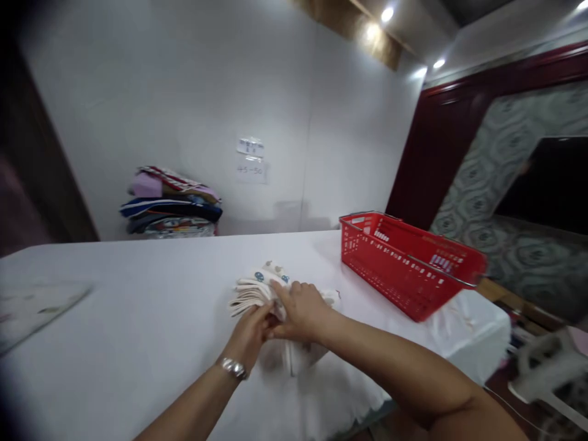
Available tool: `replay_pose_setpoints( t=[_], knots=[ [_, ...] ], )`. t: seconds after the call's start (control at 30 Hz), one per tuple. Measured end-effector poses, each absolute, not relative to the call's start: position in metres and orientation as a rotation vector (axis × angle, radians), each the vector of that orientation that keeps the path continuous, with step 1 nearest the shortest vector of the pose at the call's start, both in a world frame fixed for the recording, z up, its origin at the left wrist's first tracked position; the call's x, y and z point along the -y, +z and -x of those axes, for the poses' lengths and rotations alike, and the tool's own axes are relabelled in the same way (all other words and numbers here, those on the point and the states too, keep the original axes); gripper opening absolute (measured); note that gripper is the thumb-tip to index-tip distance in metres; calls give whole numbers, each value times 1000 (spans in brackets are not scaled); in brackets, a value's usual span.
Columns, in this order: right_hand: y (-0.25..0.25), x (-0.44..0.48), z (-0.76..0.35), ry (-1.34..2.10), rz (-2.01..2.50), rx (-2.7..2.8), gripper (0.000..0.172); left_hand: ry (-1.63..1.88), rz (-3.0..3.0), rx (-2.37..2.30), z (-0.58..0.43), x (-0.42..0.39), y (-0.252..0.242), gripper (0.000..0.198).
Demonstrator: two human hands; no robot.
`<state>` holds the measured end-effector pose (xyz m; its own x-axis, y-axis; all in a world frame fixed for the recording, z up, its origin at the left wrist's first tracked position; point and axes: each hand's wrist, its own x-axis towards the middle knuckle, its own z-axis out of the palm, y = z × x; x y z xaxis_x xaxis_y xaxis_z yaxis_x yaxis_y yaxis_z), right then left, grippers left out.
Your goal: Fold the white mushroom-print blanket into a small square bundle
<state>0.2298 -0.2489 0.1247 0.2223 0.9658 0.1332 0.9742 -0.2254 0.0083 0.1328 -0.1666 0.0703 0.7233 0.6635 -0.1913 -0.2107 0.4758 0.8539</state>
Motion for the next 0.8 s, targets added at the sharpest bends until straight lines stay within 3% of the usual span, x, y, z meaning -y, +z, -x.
replay_pose_setpoints(
  t=[0.2,0.4,0.6,0.8],
  knots=[
    [126,259,-256,83,2316,1714,87,521,-1220,-475,-125,169,86,31],
    [150,285,-286,155,1965,1553,65,492,-1446,-417,-121,161,95,43],
    [244,332,-344,-300,2009,1408,62,319,-1719,-506,-123,134,26,40],
    [331,361,-441,-941,2519,1054,67,310,-1970,-544,-118,119,-46,30]
  ],
)
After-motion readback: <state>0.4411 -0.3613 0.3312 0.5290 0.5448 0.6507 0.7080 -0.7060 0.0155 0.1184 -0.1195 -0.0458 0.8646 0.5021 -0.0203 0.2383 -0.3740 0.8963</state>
